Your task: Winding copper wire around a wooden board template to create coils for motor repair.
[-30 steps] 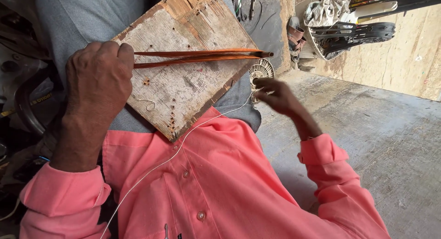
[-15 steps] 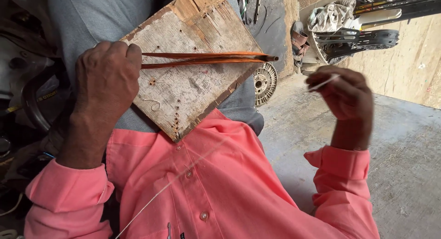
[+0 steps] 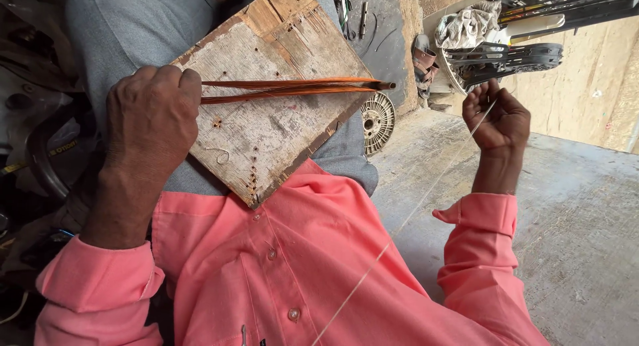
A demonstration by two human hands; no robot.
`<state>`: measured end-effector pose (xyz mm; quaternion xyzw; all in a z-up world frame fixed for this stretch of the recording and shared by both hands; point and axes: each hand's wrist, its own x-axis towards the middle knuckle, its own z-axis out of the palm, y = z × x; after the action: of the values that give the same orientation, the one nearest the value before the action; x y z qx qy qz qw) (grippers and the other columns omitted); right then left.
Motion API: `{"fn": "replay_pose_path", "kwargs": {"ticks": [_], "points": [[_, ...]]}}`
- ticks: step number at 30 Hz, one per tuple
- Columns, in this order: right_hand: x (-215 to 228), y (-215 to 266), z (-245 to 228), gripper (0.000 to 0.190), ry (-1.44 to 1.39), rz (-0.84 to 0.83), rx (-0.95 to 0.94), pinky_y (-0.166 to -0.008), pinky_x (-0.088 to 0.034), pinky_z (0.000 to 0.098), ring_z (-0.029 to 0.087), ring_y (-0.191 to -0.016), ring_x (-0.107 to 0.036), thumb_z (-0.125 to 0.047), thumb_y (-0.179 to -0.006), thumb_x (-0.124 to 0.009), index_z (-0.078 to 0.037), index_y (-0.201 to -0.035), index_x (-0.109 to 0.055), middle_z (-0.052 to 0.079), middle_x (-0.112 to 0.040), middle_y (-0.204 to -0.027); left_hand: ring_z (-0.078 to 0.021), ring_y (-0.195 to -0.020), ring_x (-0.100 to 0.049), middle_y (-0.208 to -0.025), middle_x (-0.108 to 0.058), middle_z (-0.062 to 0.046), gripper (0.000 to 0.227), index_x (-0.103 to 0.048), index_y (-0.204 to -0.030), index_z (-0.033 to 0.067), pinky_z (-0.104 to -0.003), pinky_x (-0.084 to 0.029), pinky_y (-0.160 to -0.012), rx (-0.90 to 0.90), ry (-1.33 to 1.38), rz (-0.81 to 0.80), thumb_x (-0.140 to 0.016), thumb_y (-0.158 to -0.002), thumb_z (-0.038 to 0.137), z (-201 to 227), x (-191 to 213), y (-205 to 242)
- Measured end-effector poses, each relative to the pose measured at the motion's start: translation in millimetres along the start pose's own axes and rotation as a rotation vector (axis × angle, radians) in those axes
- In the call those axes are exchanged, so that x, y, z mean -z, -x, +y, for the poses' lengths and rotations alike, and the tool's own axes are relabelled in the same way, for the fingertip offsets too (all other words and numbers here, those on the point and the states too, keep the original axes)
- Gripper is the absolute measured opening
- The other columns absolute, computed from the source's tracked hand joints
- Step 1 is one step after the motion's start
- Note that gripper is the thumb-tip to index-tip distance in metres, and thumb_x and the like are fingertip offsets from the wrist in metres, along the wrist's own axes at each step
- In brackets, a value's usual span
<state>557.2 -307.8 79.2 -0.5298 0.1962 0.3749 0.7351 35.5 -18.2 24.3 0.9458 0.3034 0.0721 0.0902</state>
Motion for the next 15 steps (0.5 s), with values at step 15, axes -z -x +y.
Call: {"fn": "replay_pose_path", "kwargs": {"ticks": [15], "points": [[-239,136,158,0.03,1.462,-0.989,0.143,-0.058,-0.042,0.022,0.003,-0.072,-0.053,-0.023,-0.102,-0.067,0.001,-0.119,-0.071,-0.003,-0.067,-0.085,-0.0287,-0.077,-0.067,-0.082,-0.065,-0.013,0.008,-0.063,-0.085,0.0032,-0.043,-0.055,-0.067,0.046,0.155,0.082,-0.058,-0.091,0.005,6,9,-6]]}}
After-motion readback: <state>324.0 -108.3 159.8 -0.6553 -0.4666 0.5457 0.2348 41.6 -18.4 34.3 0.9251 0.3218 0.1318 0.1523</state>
